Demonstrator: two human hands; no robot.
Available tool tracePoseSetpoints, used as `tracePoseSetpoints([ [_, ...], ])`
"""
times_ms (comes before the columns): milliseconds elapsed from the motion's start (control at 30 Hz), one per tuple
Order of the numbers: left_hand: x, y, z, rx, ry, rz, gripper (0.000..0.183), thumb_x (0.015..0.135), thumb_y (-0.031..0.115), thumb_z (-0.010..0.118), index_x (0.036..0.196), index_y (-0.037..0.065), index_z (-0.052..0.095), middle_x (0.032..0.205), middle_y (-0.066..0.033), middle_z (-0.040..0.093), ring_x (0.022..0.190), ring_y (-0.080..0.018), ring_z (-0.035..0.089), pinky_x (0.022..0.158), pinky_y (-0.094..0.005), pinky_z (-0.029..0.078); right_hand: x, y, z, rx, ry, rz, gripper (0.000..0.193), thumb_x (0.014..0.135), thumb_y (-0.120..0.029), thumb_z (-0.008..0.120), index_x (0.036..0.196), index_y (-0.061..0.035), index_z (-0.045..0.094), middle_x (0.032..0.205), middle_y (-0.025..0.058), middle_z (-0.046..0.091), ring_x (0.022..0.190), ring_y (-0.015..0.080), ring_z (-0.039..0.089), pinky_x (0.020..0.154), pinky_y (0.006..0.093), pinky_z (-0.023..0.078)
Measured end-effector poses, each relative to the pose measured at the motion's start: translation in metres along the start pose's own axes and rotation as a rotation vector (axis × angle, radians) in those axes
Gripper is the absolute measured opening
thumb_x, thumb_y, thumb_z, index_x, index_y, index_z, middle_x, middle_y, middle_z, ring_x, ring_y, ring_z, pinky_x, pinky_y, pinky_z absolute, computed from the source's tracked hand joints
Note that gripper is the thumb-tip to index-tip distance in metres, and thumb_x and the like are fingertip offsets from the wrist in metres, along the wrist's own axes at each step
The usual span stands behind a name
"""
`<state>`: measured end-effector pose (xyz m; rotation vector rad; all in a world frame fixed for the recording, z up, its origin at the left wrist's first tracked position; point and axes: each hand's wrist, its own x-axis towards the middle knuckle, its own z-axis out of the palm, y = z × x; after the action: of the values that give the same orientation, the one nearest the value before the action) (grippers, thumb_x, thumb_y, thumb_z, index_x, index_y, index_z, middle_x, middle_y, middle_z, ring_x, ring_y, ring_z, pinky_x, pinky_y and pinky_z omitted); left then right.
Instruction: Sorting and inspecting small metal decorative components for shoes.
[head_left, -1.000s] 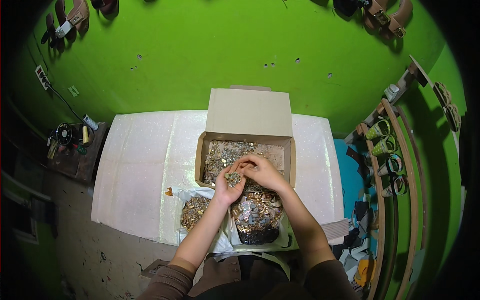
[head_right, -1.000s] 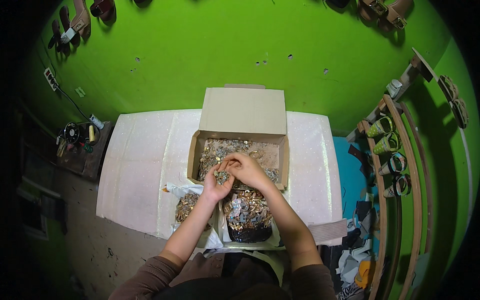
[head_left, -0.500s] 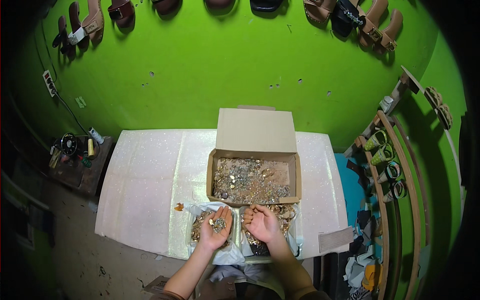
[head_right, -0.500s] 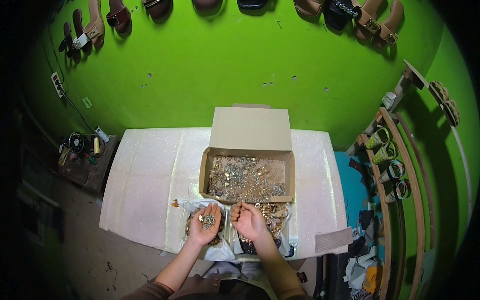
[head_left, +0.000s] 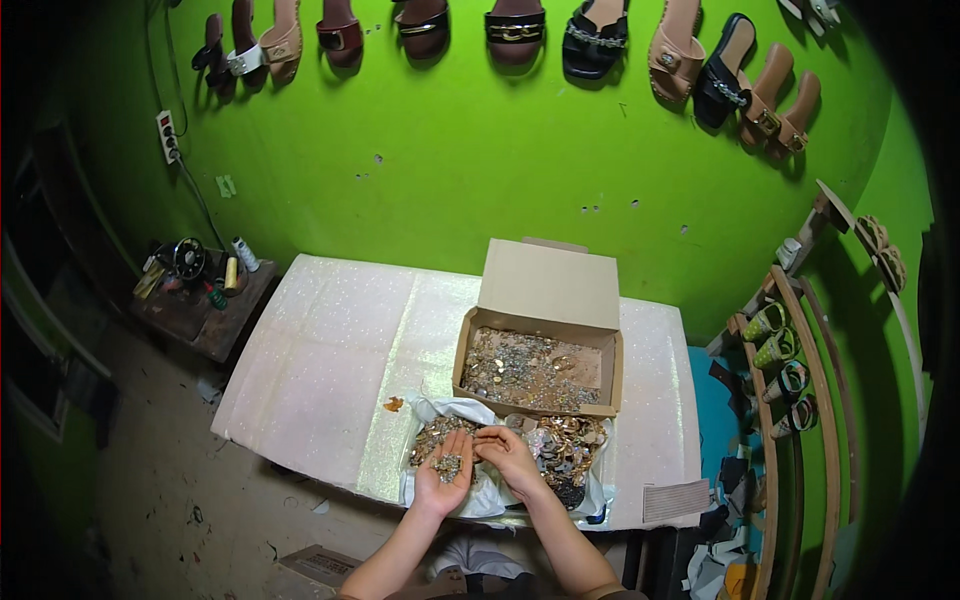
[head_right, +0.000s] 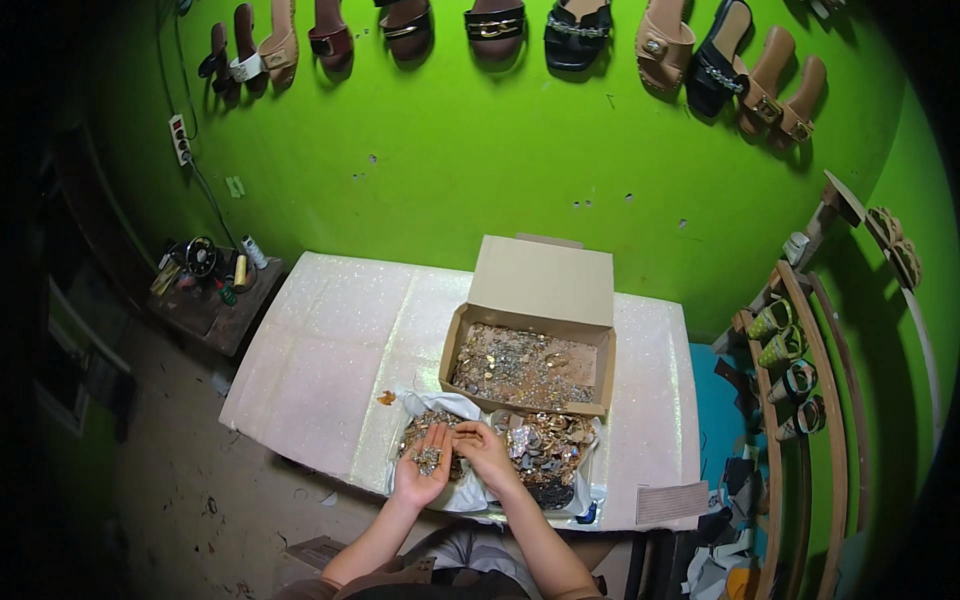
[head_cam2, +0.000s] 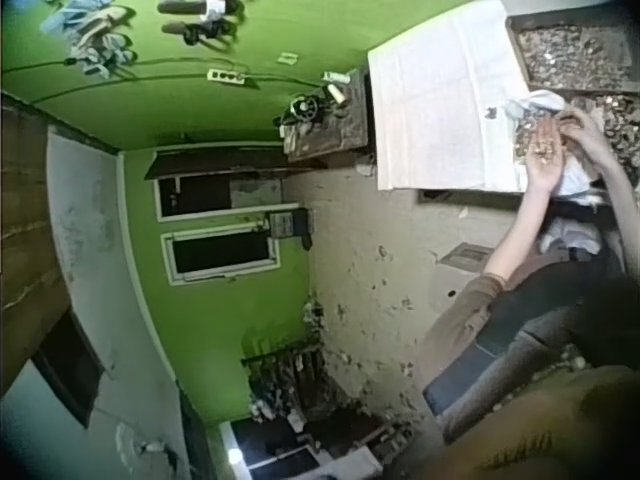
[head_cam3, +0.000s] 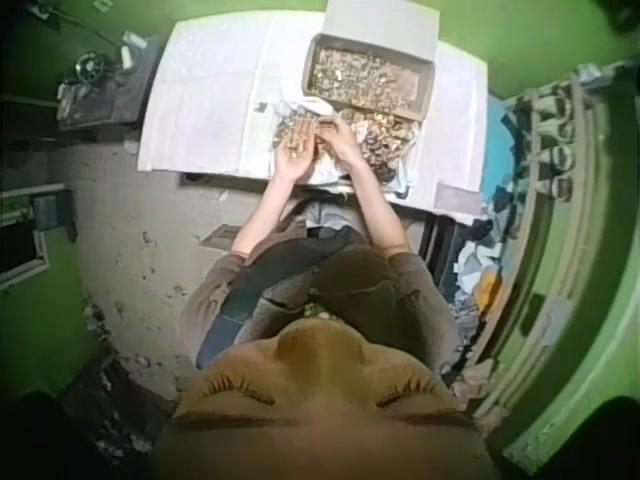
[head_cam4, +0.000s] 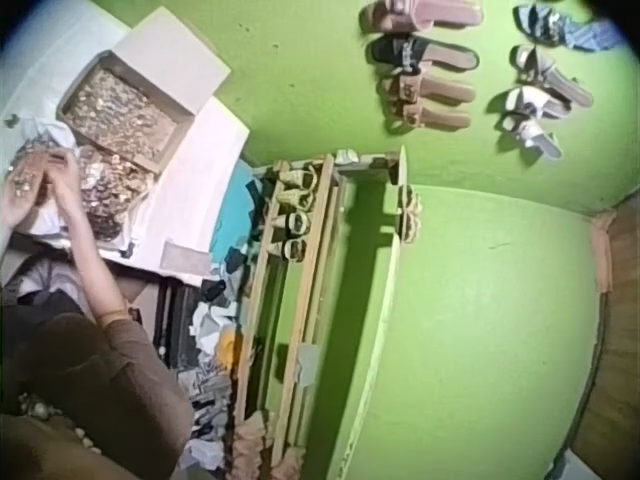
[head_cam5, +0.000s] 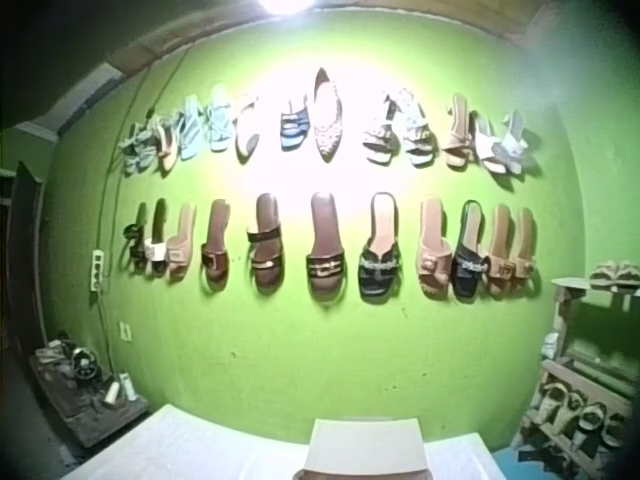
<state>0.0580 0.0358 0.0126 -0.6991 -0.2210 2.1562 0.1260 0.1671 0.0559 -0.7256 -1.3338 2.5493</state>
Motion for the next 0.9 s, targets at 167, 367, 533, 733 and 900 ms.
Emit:
tracePoseSetpoints([
  [167,-0.003,-0.001,0.007,0.292,-0.053,-0.047,0.041,0.100,0.024,0.027,0.134,0.005,0.042,0.138,-0.0102,0.045,0.127,-0.0227,0.044,0.105,-0.0392,0.036,-0.013,0.001,0.010,-0.670,-0.156,-0.253,0.025,0.082,-0.004,0.064,0.107,-0.0005,0.058,0.094,0.0064,0.061,0.086,0.0144,0.061,0.078,0.0251,0.049],
  [367,-0.003,0.014,0.027,0.662,0.083,0.041,0.044,0.099,0.025,0.028,0.137,0.006,0.040,0.139,-0.0089,0.045,0.123,-0.0202,0.047,0.095,-0.0339,0.039,-0.010,0.005,0.035,-1.191,-0.083,-0.551,0.024,0.075,-0.010,0.064,0.097,-0.0017,0.059,0.094,0.0157,0.059,0.089,0.0336,0.058,0.079,0.0385,0.048],
  [533,0.008,0.032,0.035,0.655,0.048,-0.010,0.043,0.099,0.023,0.028,0.136,0.005,0.039,0.139,-0.0086,0.045,0.122,-0.0189,0.047,0.092,-0.0314,0.040,0.004,0.008,0.046,-1.280,-0.097,-0.571,0.023,0.074,-0.008,0.062,0.094,0.0014,0.058,0.096,0.0190,0.058,0.089,0.0371,0.056,0.079,0.0434,0.045],
  [733,0.011,0.061,0.026,0.592,-0.042,-0.136,0.040,0.100,0.022,0.027,0.133,0.004,0.042,0.138,-0.0105,0.046,0.122,-0.0211,0.048,0.097,-0.0345,0.041,0.000,0.003,0.052,-1.009,-0.095,-0.461,0.022,0.075,-0.007,0.062,0.096,-0.0037,0.059,0.095,0.0142,0.058,0.086,0.0300,0.059,0.078,0.0376,0.047],
  [900,0.013,0.080,0.041,0.263,0.064,-0.196,0.036,0.099,0.021,0.033,0.129,0.006,0.046,0.135,-0.0113,0.048,0.126,-0.0272,0.045,0.102,-0.0429,0.041,0.002,-0.014,0.023,-0.952,0.022,-0.477,0.018,0.077,0.000,0.062,0.095,-0.0021,0.060,0.090,0.0051,0.053,0.083,0.0126,0.057,0.074,0.0256,0.046],
])
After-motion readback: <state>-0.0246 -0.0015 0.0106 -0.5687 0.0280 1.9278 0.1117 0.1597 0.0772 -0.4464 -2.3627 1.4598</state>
